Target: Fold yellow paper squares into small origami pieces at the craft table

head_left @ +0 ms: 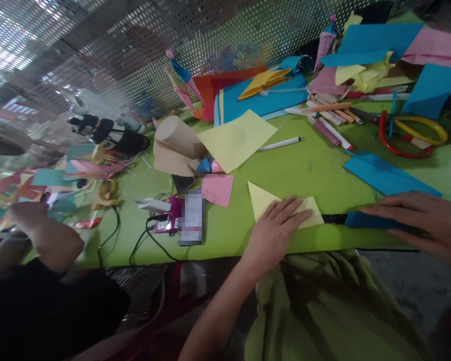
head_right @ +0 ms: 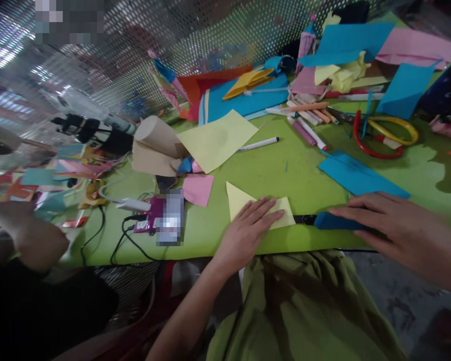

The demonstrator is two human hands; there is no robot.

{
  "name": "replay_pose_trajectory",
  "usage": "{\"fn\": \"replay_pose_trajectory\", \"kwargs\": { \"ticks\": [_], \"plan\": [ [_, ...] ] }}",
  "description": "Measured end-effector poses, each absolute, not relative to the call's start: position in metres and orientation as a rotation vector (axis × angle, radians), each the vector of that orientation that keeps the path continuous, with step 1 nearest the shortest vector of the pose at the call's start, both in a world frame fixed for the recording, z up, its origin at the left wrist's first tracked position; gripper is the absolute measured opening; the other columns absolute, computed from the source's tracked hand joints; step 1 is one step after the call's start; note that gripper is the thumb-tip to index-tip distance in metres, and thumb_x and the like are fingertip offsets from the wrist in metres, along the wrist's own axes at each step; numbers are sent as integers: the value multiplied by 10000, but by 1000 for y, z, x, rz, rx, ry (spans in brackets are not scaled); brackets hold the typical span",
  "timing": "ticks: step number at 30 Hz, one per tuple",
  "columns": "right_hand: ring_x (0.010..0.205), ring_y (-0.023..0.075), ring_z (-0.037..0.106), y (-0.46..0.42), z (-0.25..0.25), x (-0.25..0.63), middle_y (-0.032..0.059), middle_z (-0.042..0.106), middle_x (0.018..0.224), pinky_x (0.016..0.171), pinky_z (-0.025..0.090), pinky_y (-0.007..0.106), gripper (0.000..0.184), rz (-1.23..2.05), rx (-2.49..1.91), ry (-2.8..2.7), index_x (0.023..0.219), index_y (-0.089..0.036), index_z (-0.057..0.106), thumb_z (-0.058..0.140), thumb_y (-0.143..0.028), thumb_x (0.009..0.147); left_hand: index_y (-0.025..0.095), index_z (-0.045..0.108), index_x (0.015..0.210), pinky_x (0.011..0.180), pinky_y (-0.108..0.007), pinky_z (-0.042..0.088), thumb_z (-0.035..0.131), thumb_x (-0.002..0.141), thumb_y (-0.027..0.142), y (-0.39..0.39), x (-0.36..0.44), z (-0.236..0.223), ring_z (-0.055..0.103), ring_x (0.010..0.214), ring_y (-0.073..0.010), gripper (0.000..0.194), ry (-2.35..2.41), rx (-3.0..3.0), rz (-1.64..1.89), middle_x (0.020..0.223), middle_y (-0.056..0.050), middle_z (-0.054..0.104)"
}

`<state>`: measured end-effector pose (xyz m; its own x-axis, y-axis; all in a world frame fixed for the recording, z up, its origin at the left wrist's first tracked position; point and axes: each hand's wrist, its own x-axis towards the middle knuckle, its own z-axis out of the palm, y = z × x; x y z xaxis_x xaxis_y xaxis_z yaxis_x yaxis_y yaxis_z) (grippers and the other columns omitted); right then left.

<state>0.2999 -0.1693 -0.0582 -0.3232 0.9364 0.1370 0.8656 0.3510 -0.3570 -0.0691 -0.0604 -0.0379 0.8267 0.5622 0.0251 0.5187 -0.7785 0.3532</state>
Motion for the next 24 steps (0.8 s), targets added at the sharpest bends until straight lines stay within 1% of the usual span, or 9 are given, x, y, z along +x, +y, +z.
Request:
{"fn": "replay_pose_trajectory", "kwargs": {
  "ticks": [1, 3, 5, 7, 11, 15, 22, 24],
  "plan": [
    [1052, 274, 742, -171, -58, 300, 32, 738, 1259, 821, 623, 403, 499, 304, -1606, -2290, 1543, -515, 576, 489, -513, 1052, 323, 498, 1607, 1339, -529, 351, 466, 1106, 210, -61, -68, -35, 336, 1648, -231, 514, 818, 2685, 153, 1736, -29, 433],
    [1049, 273, 744, -173, -57, 300, 31, 733, 1265, 828, 622, 407, 495, 297, -1614, -2284, 1542, -524, 574, 478, -526, 1056, 339, 445, 1645, 1341, -556, 331, 482, 1123, 364, -62, -66, -31, 282, 1669, -261, 524, 817, 2708, 108, 1777, -46, 350],
    [1066, 273, 741, -175, -57, 299, 32, 727, 1278, 845, 623, 413, 496, 306, -1625, -2279, 1549, -530, 564, 472, -521, 1061, 351, 414, 1664, 1344, -566, 311, 474, 1122, 460, -63, -64, -29, 244, 1681, -274, 557, 818, 2719, 75, 1797, -55, 296],
    [1084, 273, 738, -176, -58, 299, 35, 723, 1286, 854, 626, 413, 503, 333, -1620, -2280, 1560, -531, 549, 473, -513, 1062, 354, 394, 1675, 1349, -562, 297, 467, 1114, 521, -64, -63, -29, 228, 1685, -277, 589, 816, 2720, 49, 1804, -57, 278],
    [1110, 281, 737, -182, -63, 305, 34, 710, 1327, 856, 634, 421, 531, 342, -1629, -2298, 1584, -535, 514, 477, -528, 1054, 351, 364, 1688, 1356, -564, 268, 475, 1101, 566, -64, -62, -30, 203, 1691, -284, 636, 815, 2719, 23, 1814, -64, 246],
    [1131, 278, 738, -187, -66, 306, 30, 701, 1357, 854, 632, 407, 528, 321, -1657, -2299, 1581, -534, 517, 476, -514, 1055, 342, 366, 1689, 1356, -569, 261, 468, 1099, 578, -64, -63, -30, 195, 1693, -290, 644, 809, 2721, 27, 1816, -75, 239],
    [1127, 278, 742, -188, -60, 297, 21, 702, 1353, 810, 643, 394, 535, 360, -1657, -2281, 1583, -538, 508, 488, -517, 1050, 339, 343, 1700, 1356, -569, 254, 472, 1087, 611, -64, -62, -30, 187, 1694, -300, 682, 807, 2721, 22, 1819, -74, 225],
    [1120, 269, 744, -189, -58, 295, 19, 700, 1351, 823, 644, 390, 525, 391, -1631, -2303, 1576, -549, 511, 493, -509, 1053, 338, 352, 1696, 1353, -572, 260, 471, 1084, 620, -64, -62, -31, 197, 1692, -304, 685, 810, 2724, 29, 1817, -78, 233]
  ]
}}
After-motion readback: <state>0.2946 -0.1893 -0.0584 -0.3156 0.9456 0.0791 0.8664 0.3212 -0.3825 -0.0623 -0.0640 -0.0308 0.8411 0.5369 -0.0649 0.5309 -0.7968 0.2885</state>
